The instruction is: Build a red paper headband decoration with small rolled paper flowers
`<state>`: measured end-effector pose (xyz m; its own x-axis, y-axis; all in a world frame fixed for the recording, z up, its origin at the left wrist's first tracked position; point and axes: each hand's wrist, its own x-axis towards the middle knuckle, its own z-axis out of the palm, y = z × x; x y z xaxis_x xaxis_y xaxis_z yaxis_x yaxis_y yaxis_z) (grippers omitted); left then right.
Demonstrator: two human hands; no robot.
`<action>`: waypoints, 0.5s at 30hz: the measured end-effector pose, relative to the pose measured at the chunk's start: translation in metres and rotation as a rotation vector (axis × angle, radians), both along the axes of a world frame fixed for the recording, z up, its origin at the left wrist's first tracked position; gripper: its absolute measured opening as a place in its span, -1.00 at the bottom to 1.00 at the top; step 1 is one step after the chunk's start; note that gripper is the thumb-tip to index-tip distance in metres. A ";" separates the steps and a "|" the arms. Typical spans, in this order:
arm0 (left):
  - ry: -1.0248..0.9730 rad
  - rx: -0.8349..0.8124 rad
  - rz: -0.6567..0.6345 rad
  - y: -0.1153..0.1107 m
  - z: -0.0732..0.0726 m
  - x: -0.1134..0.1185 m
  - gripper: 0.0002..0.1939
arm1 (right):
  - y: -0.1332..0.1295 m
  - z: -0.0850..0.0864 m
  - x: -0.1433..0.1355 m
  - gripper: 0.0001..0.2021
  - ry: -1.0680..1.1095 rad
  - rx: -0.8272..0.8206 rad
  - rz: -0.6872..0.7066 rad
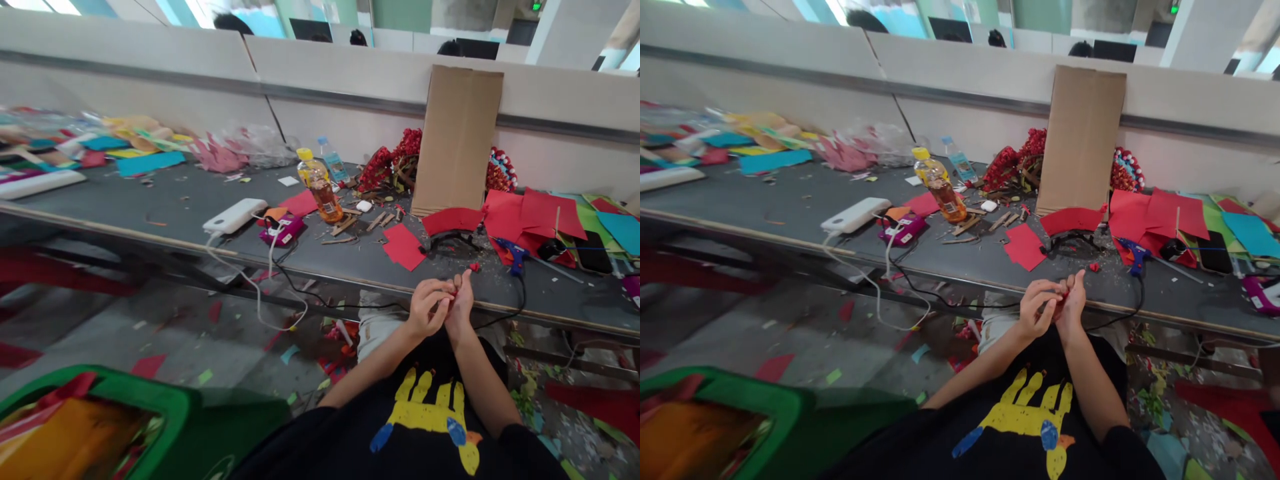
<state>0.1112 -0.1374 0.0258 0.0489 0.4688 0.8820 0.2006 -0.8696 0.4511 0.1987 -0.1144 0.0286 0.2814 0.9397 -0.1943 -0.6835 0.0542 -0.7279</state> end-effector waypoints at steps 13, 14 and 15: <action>-0.074 -0.116 -0.023 0.003 -0.025 -0.005 -0.78 | -0.011 0.000 -0.004 -0.39 0.031 0.034 -0.093; -0.073 -0.124 -0.030 0.002 -0.026 -0.004 -0.78 | -0.011 -0.001 -0.003 -0.39 0.034 0.007 -0.090; -0.070 -0.131 -0.037 0.002 -0.026 -0.004 -0.78 | -0.011 -0.002 -0.003 -0.38 0.037 -0.015 -0.089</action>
